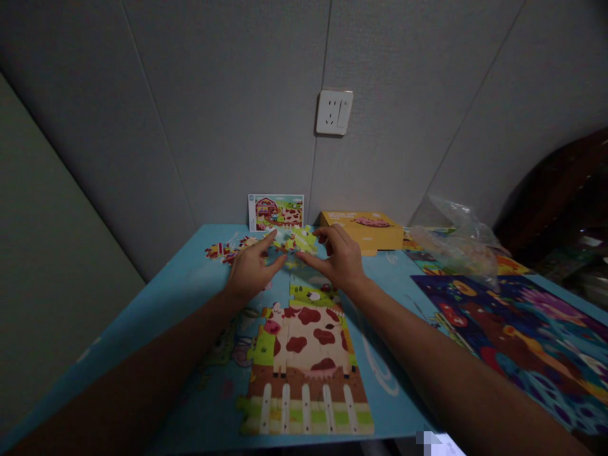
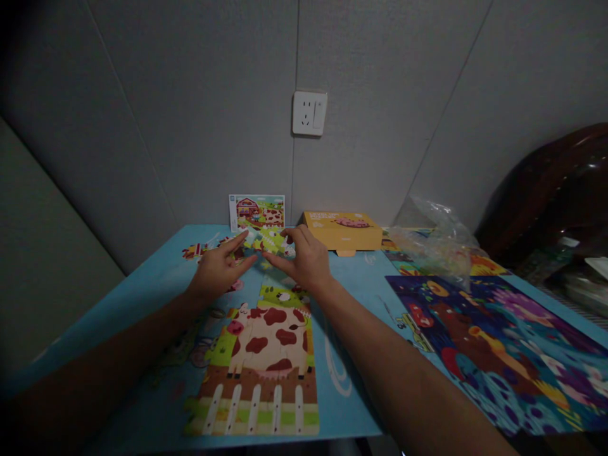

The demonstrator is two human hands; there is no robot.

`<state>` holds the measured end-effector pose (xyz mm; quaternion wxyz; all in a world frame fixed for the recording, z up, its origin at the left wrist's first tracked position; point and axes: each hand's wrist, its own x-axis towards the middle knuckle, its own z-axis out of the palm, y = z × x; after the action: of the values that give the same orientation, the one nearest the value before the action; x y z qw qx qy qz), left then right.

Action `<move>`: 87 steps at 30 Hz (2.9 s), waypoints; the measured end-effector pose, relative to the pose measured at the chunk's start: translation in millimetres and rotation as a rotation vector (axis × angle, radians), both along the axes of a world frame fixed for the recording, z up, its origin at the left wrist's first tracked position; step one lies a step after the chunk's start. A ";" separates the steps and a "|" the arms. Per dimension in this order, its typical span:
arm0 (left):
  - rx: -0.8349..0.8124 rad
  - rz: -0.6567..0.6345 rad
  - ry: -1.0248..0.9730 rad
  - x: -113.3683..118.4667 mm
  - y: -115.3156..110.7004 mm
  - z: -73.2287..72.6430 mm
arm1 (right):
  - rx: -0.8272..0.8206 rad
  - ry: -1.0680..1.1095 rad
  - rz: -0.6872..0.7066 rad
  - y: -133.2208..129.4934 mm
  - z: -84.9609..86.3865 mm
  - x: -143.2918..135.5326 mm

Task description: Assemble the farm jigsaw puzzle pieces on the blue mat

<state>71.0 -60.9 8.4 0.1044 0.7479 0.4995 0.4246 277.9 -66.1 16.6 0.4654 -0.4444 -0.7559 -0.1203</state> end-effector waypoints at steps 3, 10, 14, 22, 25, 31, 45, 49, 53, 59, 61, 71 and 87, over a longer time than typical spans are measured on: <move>0.009 -0.138 -0.052 0.6 -3.9 -2.8 | -0.005 -0.007 0.018 0.5 -0.8 -0.8; -0.020 -0.303 -0.214 -0.3 -6.5 -5.7 | -0.082 -0.038 0.038 -1.8 -1.9 -4.3; -0.104 -0.288 -0.325 3.2 -5.3 -6.4 | -0.131 -0.063 0.064 -2.1 -4.3 -4.9; -0.095 -0.149 -0.272 2.0 3.4 -5.7 | -0.166 -0.094 0.057 0.2 -6.3 -5.0; -0.112 0.052 -0.094 -4.6 12.3 -4.5 | -0.187 -0.118 0.050 -0.1 -5.8 -5.6; -0.260 0.174 0.196 -11.0 19.6 -1.4 | -0.210 -0.167 0.072 -0.2 -4.9 -5.9; -0.425 -0.412 -0.335 -4.3 10.0 -10.4 | -0.184 -0.228 0.240 -1.1 -7.0 -8.4; -0.369 -0.422 -0.321 -5.7 10.6 -11.7 | -0.170 -0.219 0.297 1.3 -7.9 -6.3; -0.322 -0.391 -0.285 -4.6 8.3 -10.3 | -0.165 -0.215 0.323 1.7 -7.5 -3.8; -0.312 -0.396 -0.266 -5.0 8.6 -11.1 | -0.161 -0.237 0.341 2.0 -7.9 -2.1; -0.310 -0.395 -0.263 -5.6 8.6 -11.5 | -0.162 -0.242 0.340 2.8 -8.7 -2.0; -0.312 -0.373 -0.229 -6.4 7.7 -8.4 | -0.233 -0.258 0.322 -0.5 -4.8 -1.7; -0.115 -0.347 0.067 -12.5 10.7 -5.5 | -0.905 0.190 0.472 -9.7 -17.2 -30.4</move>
<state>58.4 -50.2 3.0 0.2021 0.8292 0.3899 0.3457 247.5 -75.8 -0.6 0.3077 -0.4275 -0.7665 0.3675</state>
